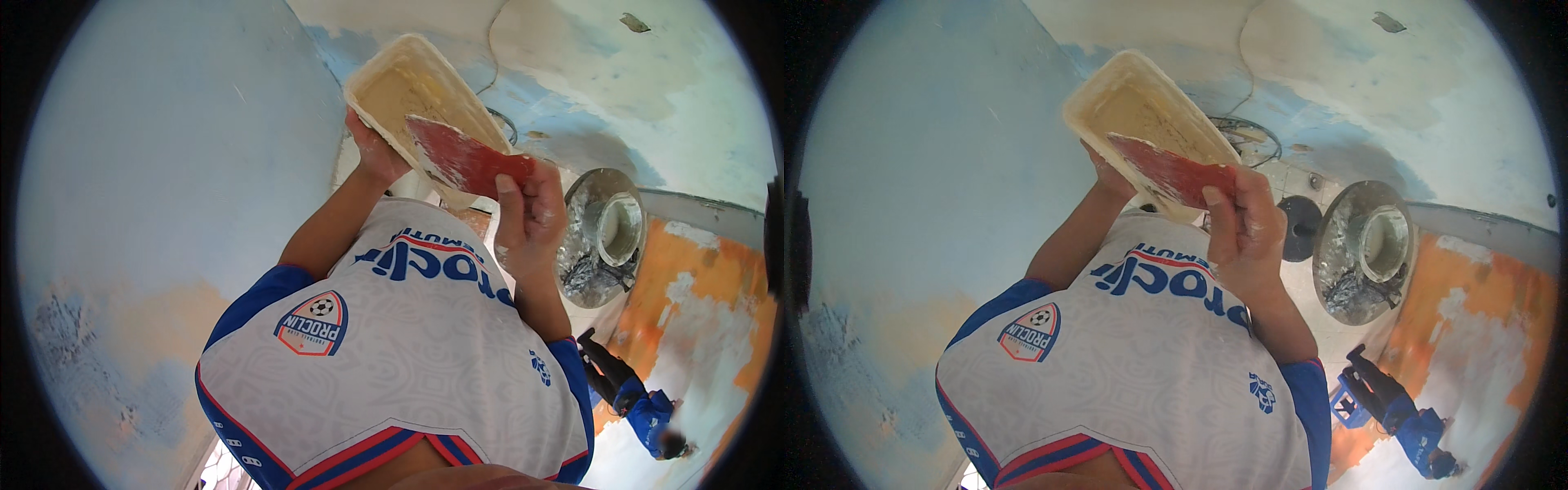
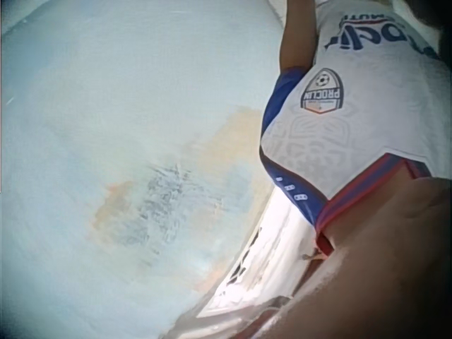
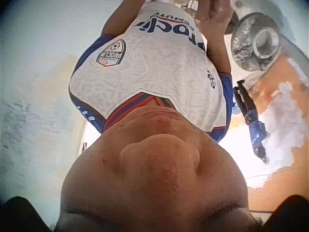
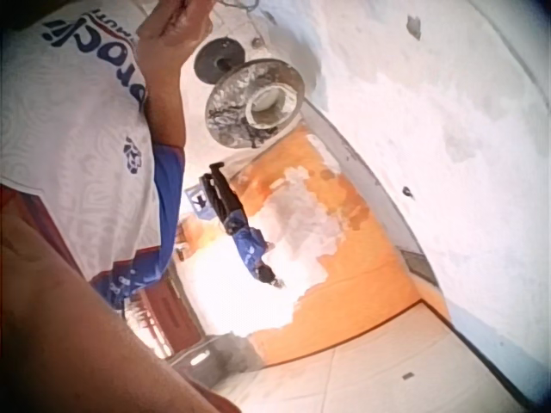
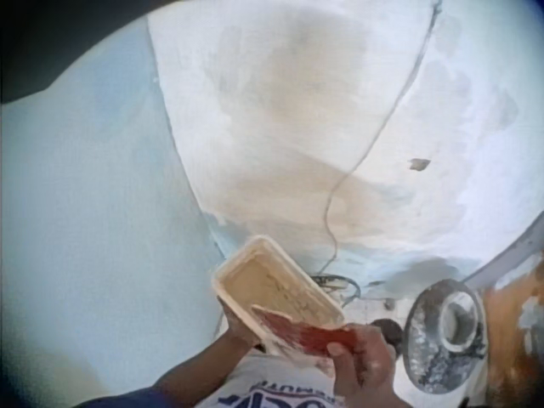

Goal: The person mixes putty in a container using a scraper and then applies the putty to fill cracks and smooth the surface of a wall.

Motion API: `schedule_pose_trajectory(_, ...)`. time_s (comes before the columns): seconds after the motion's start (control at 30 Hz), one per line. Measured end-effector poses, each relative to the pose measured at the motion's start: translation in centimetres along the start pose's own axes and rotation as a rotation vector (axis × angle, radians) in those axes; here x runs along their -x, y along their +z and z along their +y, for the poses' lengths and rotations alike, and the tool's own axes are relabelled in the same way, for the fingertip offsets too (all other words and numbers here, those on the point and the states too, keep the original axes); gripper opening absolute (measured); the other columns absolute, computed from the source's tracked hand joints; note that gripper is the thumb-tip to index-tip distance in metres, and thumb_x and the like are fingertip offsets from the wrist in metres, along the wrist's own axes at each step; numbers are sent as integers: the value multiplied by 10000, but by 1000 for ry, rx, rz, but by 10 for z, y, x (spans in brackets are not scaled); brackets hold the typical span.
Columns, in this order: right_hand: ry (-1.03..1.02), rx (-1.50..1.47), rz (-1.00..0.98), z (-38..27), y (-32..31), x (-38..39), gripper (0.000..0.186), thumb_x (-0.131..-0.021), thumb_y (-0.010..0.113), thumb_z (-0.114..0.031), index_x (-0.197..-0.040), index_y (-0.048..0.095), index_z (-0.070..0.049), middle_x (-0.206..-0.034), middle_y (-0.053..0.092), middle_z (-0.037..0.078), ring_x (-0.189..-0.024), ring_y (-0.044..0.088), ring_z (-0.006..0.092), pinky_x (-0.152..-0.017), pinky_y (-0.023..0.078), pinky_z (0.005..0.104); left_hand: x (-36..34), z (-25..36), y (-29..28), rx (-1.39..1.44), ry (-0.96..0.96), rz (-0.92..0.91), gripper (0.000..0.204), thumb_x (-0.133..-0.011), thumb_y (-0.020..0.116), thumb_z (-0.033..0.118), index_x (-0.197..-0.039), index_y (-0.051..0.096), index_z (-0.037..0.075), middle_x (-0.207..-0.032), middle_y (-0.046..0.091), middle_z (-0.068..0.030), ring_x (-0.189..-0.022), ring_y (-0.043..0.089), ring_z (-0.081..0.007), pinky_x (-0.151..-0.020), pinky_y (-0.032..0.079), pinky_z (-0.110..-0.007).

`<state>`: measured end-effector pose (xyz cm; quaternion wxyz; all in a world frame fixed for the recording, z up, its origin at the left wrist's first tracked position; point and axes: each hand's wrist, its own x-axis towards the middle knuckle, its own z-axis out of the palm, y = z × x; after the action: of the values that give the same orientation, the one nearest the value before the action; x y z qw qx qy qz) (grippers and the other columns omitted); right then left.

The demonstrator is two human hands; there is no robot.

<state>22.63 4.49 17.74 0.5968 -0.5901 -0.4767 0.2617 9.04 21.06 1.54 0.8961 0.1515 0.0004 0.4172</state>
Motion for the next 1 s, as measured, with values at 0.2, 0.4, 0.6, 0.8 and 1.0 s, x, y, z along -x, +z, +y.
schedule_pose_trajectory(0.2, -86, 47, 41, 9, 47, -13, 228, -999, 629, 24, -1222, 583, 22, -930, 741, 117, -778, 672, 100, -709, 516, 233, -4, 18, -25, -106, -57, 61, 1098, -792, 460, 972, -1571, 429, 197, -1517, 548, -83, -1360, 572, -279, -1085, 536, -490)
schedule_pose_trajectory(0.4, -40, -17, 86, 8, 70, -21, 175, -1048, 573, 21, -1216, 526, 41, -1113, 708, 165, -1002, 695, 146, -891, 560, 287, -10, 44, -25, -43, -143, 50, 1094, -817, 383, 976, -1546, 456, 163, -1492, 566, -101, -1345, 586, -286, -1087, 532, -500)
schedule_pose_trajectory(0.6, -45, 111, 24, 19, 96, -24, 146, -1047, 580, 18, -1184, 531, 27, -1110, 707, 167, -1001, 694, 145, -885, 558, 281, -6, 55, -46, -64, -186, 66, 1073, -826, 379, 966, -1541, 468, 171, -1498, 563, -103, -1349, 581, -299, -1093, 517, -516)
schedule_pose_trajectory(0.8, -14, -51, 172, 18, 119, -50, 146, -1041, 602, 5, -1180, 558, 19, -1052, 728, 123, -923, 671, 106, -845, 523, 238, -5, 67, -37, -13, -228, 106, 1103, -801, 421, 978, -1546, 463, 165, -1501, 565, -100, -1353, 578, -297, -1118, 502, -498)
schedule_pose_trajectory(1.0, -45, 169, 23, 8, 116, -44, 122, -1009, 618, 24, -1130, 605, 24, -948, 734, 129, -832, 682, 124, -757, 526, 252, -18, 79, -49, -39, -200, 131, 1139, -759, 464, 994, -1548, 461, 172, -1487, 579, -93, -1352, 580, -290, -1110, 513, -497)
